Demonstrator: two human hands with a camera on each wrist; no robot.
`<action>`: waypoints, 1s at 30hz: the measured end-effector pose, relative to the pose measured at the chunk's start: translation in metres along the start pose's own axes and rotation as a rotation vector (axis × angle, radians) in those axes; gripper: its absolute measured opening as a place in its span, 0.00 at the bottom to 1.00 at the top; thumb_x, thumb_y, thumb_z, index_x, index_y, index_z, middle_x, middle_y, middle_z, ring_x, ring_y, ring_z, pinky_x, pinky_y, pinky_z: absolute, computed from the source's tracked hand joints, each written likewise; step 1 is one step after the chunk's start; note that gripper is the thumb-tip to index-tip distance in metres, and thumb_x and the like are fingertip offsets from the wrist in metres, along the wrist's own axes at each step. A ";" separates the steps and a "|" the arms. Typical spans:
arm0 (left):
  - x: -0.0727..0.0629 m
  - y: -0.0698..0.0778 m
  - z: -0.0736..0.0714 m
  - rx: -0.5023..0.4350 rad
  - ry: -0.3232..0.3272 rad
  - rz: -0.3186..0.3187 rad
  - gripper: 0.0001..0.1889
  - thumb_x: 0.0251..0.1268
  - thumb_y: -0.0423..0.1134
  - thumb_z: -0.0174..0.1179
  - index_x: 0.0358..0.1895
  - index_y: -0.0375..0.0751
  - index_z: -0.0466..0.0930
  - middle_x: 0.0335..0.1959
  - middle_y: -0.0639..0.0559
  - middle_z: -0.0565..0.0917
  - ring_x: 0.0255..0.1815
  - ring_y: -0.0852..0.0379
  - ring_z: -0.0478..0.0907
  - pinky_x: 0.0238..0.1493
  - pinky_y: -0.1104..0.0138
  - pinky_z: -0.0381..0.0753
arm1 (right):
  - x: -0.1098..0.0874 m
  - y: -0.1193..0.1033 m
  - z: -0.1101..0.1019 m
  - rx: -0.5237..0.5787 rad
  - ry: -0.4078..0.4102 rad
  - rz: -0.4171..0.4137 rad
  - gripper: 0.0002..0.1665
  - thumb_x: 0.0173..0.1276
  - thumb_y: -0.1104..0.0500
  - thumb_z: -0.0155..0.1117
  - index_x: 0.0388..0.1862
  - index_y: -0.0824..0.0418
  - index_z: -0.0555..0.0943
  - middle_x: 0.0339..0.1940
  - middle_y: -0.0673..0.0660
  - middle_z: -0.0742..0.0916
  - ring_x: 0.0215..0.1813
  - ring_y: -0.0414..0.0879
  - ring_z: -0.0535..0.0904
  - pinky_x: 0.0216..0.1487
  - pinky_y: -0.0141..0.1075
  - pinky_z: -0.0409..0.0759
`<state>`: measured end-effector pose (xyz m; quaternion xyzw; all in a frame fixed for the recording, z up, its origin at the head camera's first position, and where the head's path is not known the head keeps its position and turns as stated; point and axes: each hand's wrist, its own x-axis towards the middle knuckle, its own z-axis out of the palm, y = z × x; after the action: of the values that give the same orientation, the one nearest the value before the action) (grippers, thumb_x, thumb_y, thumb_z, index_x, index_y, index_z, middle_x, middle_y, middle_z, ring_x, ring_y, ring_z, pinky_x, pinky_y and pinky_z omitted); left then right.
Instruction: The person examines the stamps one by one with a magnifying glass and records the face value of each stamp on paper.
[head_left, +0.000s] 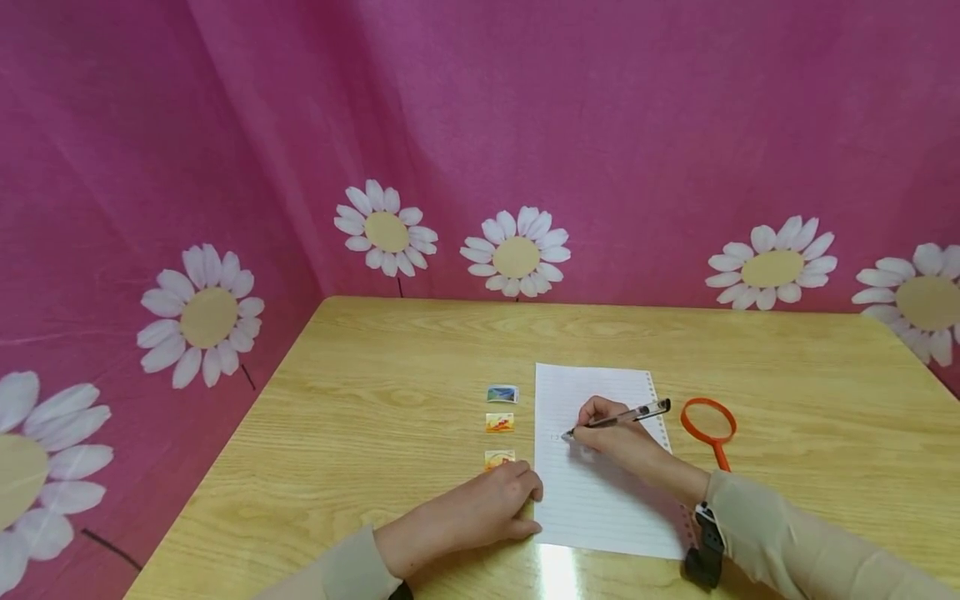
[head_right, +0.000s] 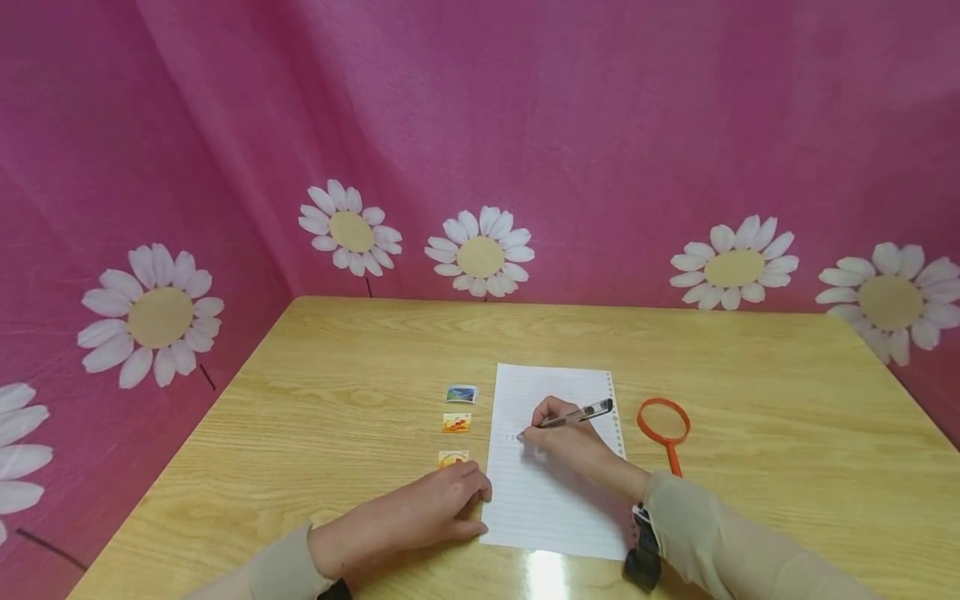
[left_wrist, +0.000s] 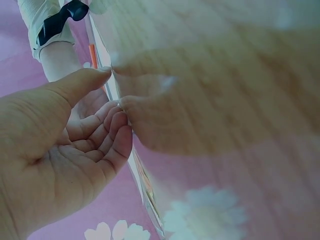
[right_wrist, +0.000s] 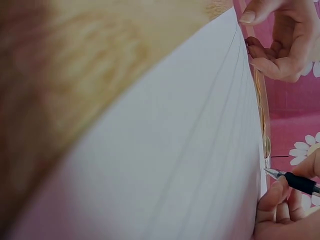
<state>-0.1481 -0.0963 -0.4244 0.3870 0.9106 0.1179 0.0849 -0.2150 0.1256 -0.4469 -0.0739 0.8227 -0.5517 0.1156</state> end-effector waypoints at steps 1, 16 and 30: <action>0.000 0.000 0.000 -0.011 -0.004 -0.005 0.13 0.61 0.45 0.68 0.41 0.42 0.78 0.36 0.57 0.76 0.35 0.69 0.68 0.42 0.80 0.73 | 0.000 -0.001 0.000 -0.003 -0.001 -0.004 0.06 0.57 0.66 0.61 0.31 0.62 0.72 0.23 0.47 0.76 0.25 0.36 0.69 0.27 0.28 0.68; 0.003 -0.007 0.000 -0.131 -0.044 -0.029 0.13 0.61 0.44 0.68 0.42 0.42 0.78 0.31 0.59 0.71 0.32 0.69 0.63 0.35 0.80 0.67 | 0.001 0.001 0.001 -0.022 -0.006 -0.022 0.06 0.59 0.66 0.61 0.32 0.64 0.72 0.24 0.48 0.76 0.24 0.36 0.69 0.27 0.27 0.68; 0.002 -0.007 -0.001 -0.140 -0.039 -0.018 0.13 0.61 0.44 0.68 0.42 0.42 0.77 0.31 0.59 0.70 0.33 0.69 0.64 0.36 0.80 0.67 | 0.003 0.003 -0.003 -0.035 -0.048 -0.052 0.09 0.60 0.64 0.63 0.34 0.64 0.72 0.24 0.48 0.76 0.24 0.35 0.69 0.26 0.27 0.67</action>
<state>-0.1550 -0.0996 -0.4254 0.3739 0.9018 0.1728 0.1306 -0.2184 0.1291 -0.4491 -0.1102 0.8270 -0.5381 0.1196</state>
